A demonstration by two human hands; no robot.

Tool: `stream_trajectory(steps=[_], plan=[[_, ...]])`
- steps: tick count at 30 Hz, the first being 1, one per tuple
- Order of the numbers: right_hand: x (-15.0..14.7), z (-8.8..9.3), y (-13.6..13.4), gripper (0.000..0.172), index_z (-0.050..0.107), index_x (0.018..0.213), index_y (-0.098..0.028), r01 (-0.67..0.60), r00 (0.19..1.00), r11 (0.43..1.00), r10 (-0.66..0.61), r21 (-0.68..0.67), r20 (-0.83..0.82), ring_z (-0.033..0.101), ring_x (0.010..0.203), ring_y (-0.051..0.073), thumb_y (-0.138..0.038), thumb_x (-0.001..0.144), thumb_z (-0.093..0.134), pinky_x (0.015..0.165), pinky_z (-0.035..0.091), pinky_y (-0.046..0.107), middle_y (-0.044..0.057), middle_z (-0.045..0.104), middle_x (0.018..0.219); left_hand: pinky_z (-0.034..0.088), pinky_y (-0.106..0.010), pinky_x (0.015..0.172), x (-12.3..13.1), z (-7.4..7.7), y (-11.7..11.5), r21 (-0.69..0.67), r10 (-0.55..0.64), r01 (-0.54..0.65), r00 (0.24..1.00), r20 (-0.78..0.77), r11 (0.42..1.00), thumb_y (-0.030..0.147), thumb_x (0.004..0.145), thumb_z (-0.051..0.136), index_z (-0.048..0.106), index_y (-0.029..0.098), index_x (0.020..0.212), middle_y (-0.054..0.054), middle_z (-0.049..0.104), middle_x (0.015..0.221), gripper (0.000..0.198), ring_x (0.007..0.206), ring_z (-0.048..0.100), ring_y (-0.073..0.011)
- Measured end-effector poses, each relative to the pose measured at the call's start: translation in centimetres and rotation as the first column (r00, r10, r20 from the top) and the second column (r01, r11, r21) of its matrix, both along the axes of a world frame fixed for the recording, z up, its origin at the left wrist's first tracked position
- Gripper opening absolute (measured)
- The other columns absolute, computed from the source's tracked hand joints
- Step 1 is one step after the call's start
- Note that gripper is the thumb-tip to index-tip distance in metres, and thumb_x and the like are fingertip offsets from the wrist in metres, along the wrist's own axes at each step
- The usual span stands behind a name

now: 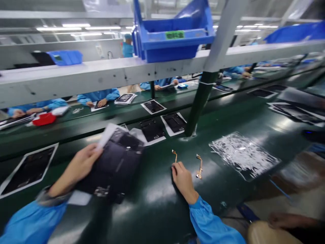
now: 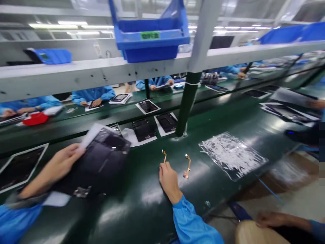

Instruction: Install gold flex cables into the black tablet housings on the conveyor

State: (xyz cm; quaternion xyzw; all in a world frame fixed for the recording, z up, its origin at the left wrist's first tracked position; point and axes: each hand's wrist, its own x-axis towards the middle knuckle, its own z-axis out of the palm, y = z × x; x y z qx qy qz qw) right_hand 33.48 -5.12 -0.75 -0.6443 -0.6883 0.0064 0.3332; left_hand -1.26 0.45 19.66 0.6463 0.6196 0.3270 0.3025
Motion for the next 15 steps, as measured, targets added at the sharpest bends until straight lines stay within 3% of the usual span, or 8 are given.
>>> stream_trajectory(steps=[2,4,6,8,10,12,15], plan=[[0.3,-0.1,0.0,0.025,0.062,0.098,-0.013,0.023,1.000,0.999,-0.022,0.048,-0.013,0.061,0.072,0.018,-0.019,0.097,0.037,0.061,0.044,0.027,0.009,0.061,0.089,0.048,-0.022,0.070,1.8,-1.1,-0.9,-0.083,-0.057,0.090,0.939,0.338,0.992,0.059,0.076,0.066,0.060,0.011,0.108,-0.002,0.069,0.085,0.058,0.077,0.061,-0.0164],[0.8,-0.1,-0.1,0.027,0.061,0.099,-0.013,0.053,0.998,0.992,-0.049,0.110,-0.040,0.061,0.073,0.018,-0.024,0.098,0.037,0.061,0.044,0.027,0.009,0.062,0.090,0.049,-0.024,0.068,4.7,-3.0,-1.4,-0.124,-0.036,0.134,0.806,0.591,0.983,0.054,0.073,0.072,0.062,0.013,0.106,-0.003,0.070,0.087,0.054,0.075,0.063,-0.0176],[1.3,0.0,-0.1,0.027,0.062,0.098,-0.014,0.085,0.994,0.979,-0.072,0.183,-0.078,0.061,0.073,0.018,-0.028,0.099,0.039,0.062,0.045,0.028,0.009,0.064,0.089,0.050,-0.025,0.066,7.1,-5.6,-2.1,-0.157,0.013,0.150,0.680,0.733,0.976,0.049,0.072,0.075,0.063,0.013,0.102,-0.006,0.070,0.085,0.049,0.072,0.064,-0.0185],[1.7,0.1,-0.2,0.028,0.063,0.096,-0.014,0.108,0.990,0.966,-0.084,0.234,-0.110,0.061,0.072,0.018,-0.031,0.099,0.041,0.063,0.045,0.028,0.008,0.064,0.087,0.050,-0.027,0.066,8.1,-8.7,-3.2,-0.204,0.075,0.147,0.604,0.793,0.968,0.049,0.073,0.075,0.063,0.012,0.099,-0.007,0.070,0.086,0.046,0.073,0.065,-0.0196],[2.0,0.3,-0.1,0.029,0.064,0.095,-0.014,0.126,0.986,0.960,-0.093,0.251,-0.138,0.060,0.070,0.017,-0.034,0.098,0.043,0.063,0.045,0.029,0.008,0.064,0.085,0.050,-0.027,0.067,7.9,-12.1,-4.8,-0.249,0.145,0.083,0.621,0.770,0.965,0.050,0.074,0.073,0.062,0.013,0.095,-0.008,0.069,0.087,0.045,0.076,0.065,-0.0202],[2.0,0.4,-0.1,0.030,0.065,0.095,-0.014,0.131,0.982,0.958,-0.090,0.256,-0.166,0.060,0.069,0.017,-0.036,0.098,0.044,0.063,0.045,0.029,0.008,0.065,0.084,0.049,-0.027,0.069,7.0,-15.3,-6.4,-0.267,0.221,-0.049,0.710,0.669,0.963,0.054,0.076,0.069,0.061,0.013,0.092,-0.007,0.069,0.088,0.045,0.080,0.064,-0.0203],[2.0,0.7,-0.1,0.030,0.065,0.097,-0.013,0.133,0.976,0.950,-0.077,0.282,-0.203,0.059,0.069,0.017,-0.037,0.098,0.046,0.064,0.046,0.029,0.008,0.065,0.083,0.049,-0.029,0.072,6.2,-18.4,-8.7,-0.238,0.271,-0.169,0.817,0.509,0.956,0.060,0.080,0.060,0.059,0.014,0.095,-0.008,0.068,0.088,0.048,0.081,0.064,-0.0217]])
